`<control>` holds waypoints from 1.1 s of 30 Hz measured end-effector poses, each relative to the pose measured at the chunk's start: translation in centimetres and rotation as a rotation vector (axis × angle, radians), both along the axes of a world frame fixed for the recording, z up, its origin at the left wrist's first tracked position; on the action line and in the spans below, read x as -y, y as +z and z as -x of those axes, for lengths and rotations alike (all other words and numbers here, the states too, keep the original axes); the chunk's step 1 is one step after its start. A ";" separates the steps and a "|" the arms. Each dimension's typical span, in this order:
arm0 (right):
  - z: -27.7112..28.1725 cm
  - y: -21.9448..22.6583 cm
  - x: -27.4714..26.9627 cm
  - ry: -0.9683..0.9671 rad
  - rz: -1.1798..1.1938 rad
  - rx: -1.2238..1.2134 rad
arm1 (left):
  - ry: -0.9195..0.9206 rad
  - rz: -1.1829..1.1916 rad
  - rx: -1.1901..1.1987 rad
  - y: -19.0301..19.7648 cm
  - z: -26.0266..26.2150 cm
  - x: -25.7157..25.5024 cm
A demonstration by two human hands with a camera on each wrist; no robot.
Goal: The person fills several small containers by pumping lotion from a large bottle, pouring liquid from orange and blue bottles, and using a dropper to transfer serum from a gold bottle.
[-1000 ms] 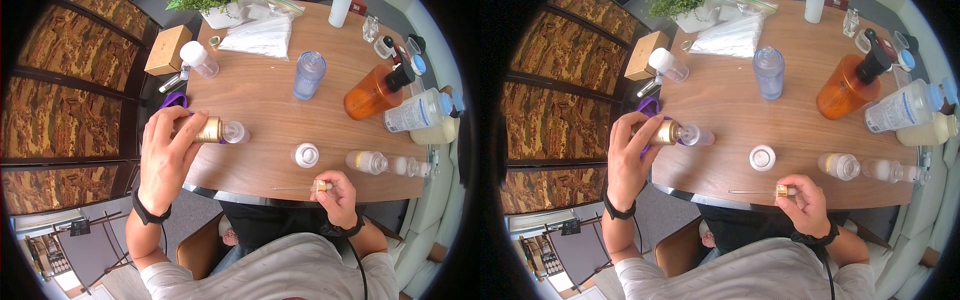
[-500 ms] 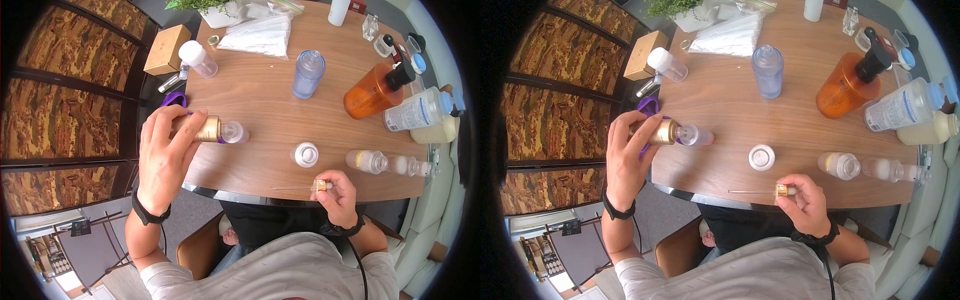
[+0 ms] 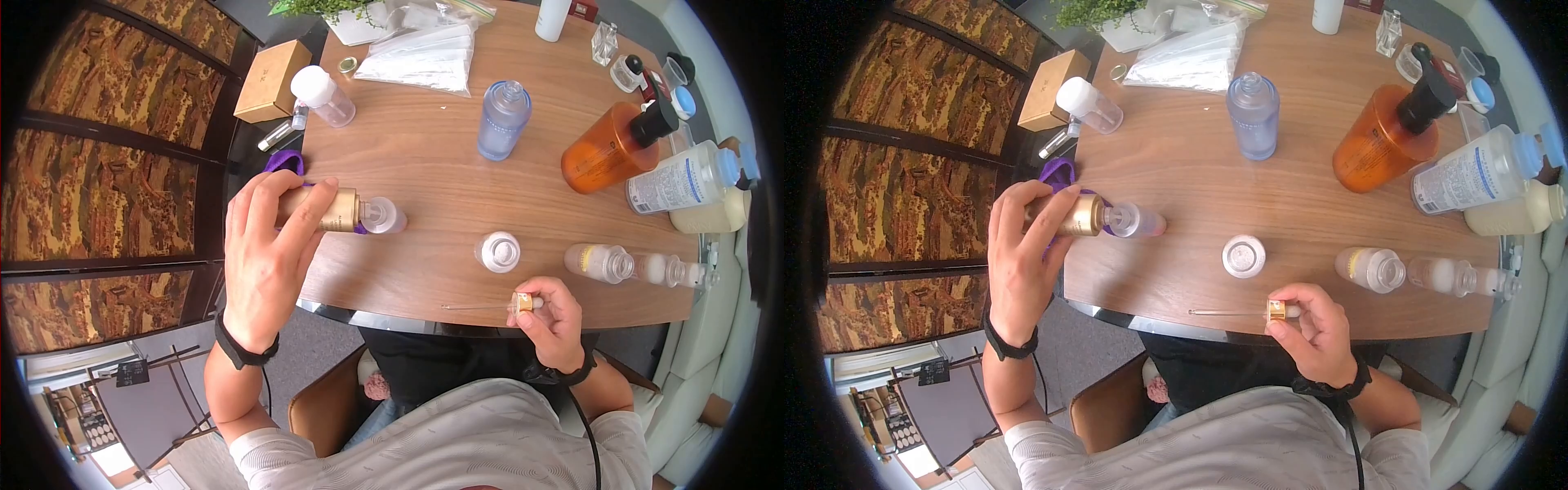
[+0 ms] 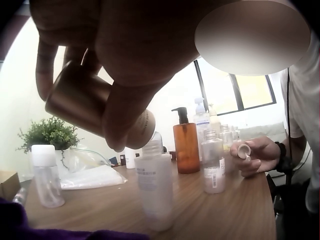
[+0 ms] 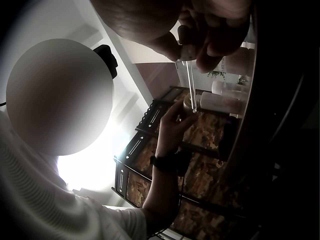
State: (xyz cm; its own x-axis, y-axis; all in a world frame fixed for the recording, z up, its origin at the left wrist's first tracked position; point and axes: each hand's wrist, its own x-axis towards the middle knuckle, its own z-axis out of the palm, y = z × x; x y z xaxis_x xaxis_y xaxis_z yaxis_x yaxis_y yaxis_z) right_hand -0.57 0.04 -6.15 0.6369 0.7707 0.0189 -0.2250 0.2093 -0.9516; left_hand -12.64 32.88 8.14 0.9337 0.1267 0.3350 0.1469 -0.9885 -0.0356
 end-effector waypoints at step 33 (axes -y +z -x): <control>0.1 0.3 0.0 -0.009 0.015 -0.016 | -0.081 -0.319 0.023 0.0 -0.3 0.0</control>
State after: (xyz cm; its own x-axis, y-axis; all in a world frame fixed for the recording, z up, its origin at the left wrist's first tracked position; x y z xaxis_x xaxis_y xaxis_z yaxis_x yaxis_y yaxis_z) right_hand -0.65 0.07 -5.90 0.6442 0.7648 -0.0027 -0.2385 0.1975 -0.9508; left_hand -12.37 32.83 8.16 0.9281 -0.0626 0.3670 0.0726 -0.9364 -0.3433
